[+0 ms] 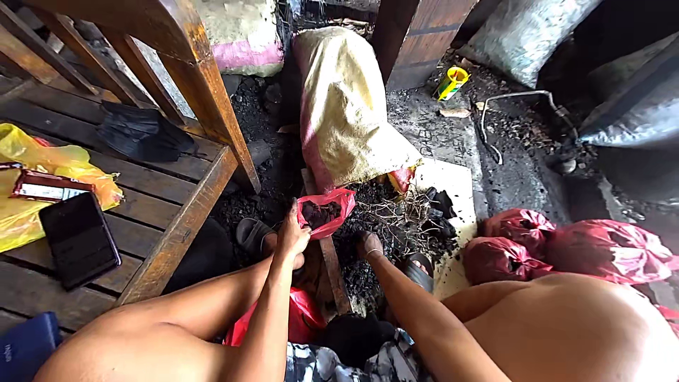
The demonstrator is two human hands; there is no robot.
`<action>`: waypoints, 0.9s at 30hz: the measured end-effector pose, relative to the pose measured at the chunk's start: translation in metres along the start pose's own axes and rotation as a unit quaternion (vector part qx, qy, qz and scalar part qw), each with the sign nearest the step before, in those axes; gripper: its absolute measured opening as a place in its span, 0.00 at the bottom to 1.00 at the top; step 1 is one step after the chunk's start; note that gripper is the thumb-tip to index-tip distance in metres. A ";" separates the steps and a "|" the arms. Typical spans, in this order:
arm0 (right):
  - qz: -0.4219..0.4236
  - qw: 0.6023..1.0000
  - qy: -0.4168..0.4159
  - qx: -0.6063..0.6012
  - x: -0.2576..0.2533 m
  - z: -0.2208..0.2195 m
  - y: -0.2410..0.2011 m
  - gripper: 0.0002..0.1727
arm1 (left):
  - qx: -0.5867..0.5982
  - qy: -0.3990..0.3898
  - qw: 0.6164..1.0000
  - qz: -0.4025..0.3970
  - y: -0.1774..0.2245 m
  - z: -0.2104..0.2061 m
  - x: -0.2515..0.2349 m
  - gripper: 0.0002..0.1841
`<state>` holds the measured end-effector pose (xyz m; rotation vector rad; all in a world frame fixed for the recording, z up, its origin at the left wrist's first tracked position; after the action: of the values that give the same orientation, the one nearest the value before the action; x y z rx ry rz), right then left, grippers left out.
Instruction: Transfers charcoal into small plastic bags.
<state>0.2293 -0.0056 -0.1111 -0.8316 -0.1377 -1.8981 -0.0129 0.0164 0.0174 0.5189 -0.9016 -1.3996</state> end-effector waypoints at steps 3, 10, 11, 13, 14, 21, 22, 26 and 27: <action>-0.006 0.996 0.024 -0.081 -0.001 0.006 0.007 0.16 | 0.004 0.001 1.000 0.001 -0.002 0.001 0.000 0.48; -0.002 0.926 0.156 -0.344 -0.002 0.080 0.013 0.13 | 0.033 0.011 0.999 -0.004 -0.007 0.000 -0.006 0.51; 0.027 0.905 0.169 -0.389 0.000 0.094 0.008 0.12 | 0.034 0.013 0.999 -0.009 -0.007 -0.001 -0.008 0.51; 0.115 0.854 0.177 -0.476 0.005 0.118 -0.007 0.10 | 0.028 0.013 0.999 -0.014 -0.006 -0.001 -0.008 0.51; 0.164 0.829 0.172 -0.507 0.009 0.127 -0.019 0.08 | 0.022 0.013 1.000 -0.014 -0.005 -0.001 -0.007 0.51; 0.397 0.809 0.098 -0.421 0.057 0.117 -0.113 0.05 | 0.017 0.007 0.999 -0.033 -0.004 0.000 -0.003 0.51; 0.405 0.825 0.092 -0.383 0.057 0.107 -0.121 0.05 | 0.019 0.009 0.999 -0.038 -0.005 0.001 -0.003 0.51; 0.400 0.885 0.065 -0.230 0.052 0.076 -0.131 0.06 | 0.014 0.006 0.999 -0.029 -0.003 0.005 -0.001 0.49; 0.396 0.895 0.059 -0.196 0.052 0.073 -0.130 0.07 | 0.011 0.004 1.000 -0.025 -0.001 0.006 -0.001 0.49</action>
<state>0.1427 0.0490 0.0091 -0.8563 0.6006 -1.1908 -0.0177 0.0181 0.0198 0.5663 -0.9028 -1.4325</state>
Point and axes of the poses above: each hand's wrist, its own x-axis away from the middle knuckle, its own z-axis out of the back of the hand, y = z × x, the point moved 2 cm from there along -x, towards the middle knuckle, and after that the axes turned 4 degrees about -z, right-handed, at the moved point
